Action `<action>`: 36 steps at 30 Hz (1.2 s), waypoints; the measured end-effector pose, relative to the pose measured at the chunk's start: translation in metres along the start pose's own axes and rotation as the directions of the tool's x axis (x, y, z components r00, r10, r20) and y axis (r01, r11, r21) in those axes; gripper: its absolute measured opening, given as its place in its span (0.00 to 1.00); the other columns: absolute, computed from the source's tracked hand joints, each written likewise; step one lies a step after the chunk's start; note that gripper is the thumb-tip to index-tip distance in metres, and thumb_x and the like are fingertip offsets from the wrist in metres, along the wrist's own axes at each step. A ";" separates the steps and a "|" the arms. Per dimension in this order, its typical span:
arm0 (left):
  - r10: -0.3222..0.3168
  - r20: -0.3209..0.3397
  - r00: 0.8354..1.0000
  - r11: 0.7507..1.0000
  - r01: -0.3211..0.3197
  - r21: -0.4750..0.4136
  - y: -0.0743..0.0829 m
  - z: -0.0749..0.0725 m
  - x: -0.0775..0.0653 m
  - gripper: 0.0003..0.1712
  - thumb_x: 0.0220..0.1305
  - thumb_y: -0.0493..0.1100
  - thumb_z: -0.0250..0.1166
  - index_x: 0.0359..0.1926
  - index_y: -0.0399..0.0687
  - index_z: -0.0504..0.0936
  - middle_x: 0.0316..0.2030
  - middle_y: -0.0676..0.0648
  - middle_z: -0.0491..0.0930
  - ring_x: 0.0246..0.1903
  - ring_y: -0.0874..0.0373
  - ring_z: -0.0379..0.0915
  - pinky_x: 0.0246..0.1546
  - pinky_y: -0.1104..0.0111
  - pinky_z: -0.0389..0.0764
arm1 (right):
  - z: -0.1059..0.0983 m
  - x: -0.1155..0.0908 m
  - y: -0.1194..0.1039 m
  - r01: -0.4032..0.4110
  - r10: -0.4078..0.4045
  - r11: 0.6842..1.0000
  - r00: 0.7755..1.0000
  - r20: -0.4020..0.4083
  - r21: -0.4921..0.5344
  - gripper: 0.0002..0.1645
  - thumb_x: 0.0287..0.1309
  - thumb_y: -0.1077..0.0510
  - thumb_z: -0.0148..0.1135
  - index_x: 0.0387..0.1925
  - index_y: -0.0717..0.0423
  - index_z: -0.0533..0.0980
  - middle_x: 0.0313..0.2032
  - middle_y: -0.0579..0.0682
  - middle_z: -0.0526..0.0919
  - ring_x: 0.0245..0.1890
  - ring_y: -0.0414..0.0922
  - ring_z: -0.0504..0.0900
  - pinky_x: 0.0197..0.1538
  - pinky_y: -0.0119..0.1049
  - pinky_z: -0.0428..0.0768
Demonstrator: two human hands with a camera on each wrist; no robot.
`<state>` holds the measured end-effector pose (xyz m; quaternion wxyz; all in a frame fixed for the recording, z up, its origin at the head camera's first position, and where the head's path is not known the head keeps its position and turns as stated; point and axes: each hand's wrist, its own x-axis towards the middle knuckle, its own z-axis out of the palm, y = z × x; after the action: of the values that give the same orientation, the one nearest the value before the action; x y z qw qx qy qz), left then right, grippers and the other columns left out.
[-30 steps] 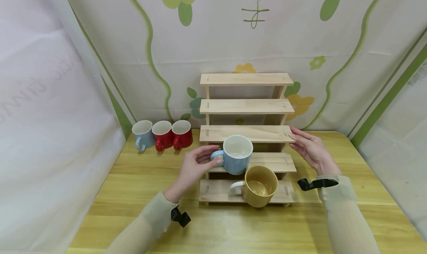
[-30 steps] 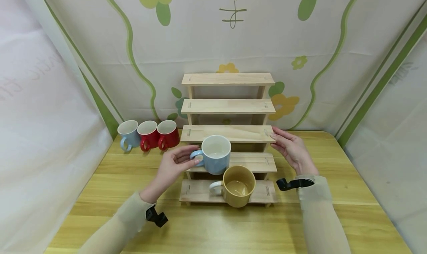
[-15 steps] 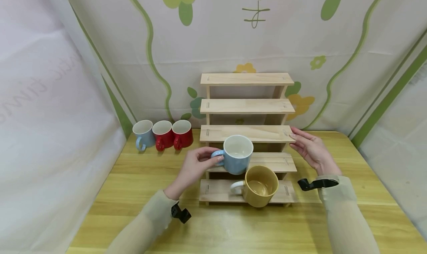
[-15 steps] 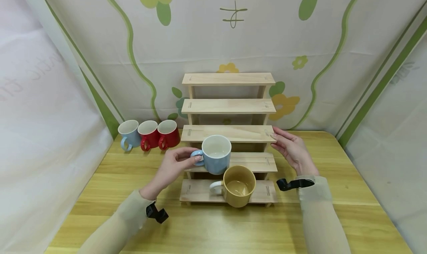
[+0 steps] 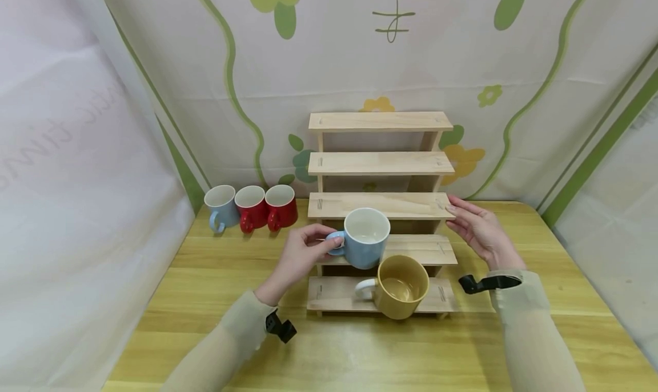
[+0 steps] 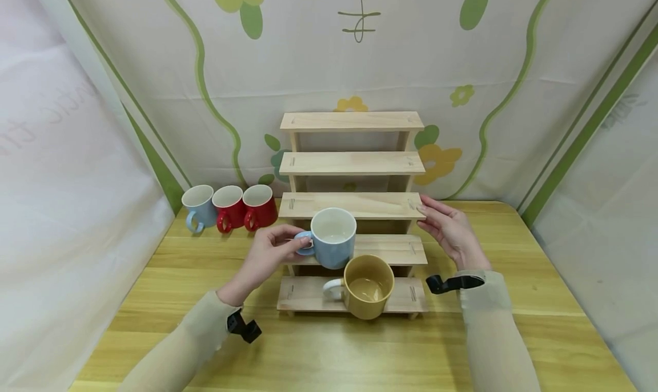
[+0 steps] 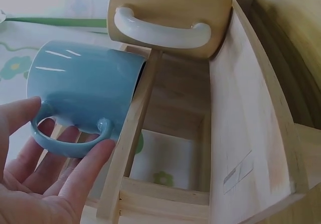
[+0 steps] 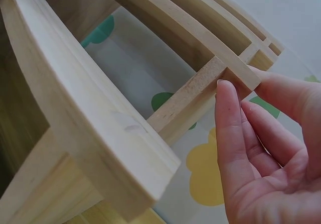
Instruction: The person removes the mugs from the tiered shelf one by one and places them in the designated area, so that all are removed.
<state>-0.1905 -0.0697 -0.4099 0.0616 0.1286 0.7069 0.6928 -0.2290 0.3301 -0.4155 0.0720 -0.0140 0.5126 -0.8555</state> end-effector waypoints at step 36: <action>0.080 -0.009 0.997 0.997 -0.080 -0.002 -0.003 -0.001 -0.006 0.10 0.66 0.37 0.72 0.43 0.34 0.84 0.39 0.40 0.87 0.41 0.41 0.85 0.39 0.54 0.87 | 0.000 0.000 0.001 -0.003 0.003 1.000 1.000 0.008 0.012 0.18 0.72 0.69 0.57 0.54 0.54 0.85 0.49 0.50 0.87 0.42 0.43 0.88 0.46 0.33 0.85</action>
<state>-0.1857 -0.0722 -0.4138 0.0308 0.1536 0.7007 0.6960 -0.2291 0.3295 -0.4160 0.0756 -0.0161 0.5072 -0.8583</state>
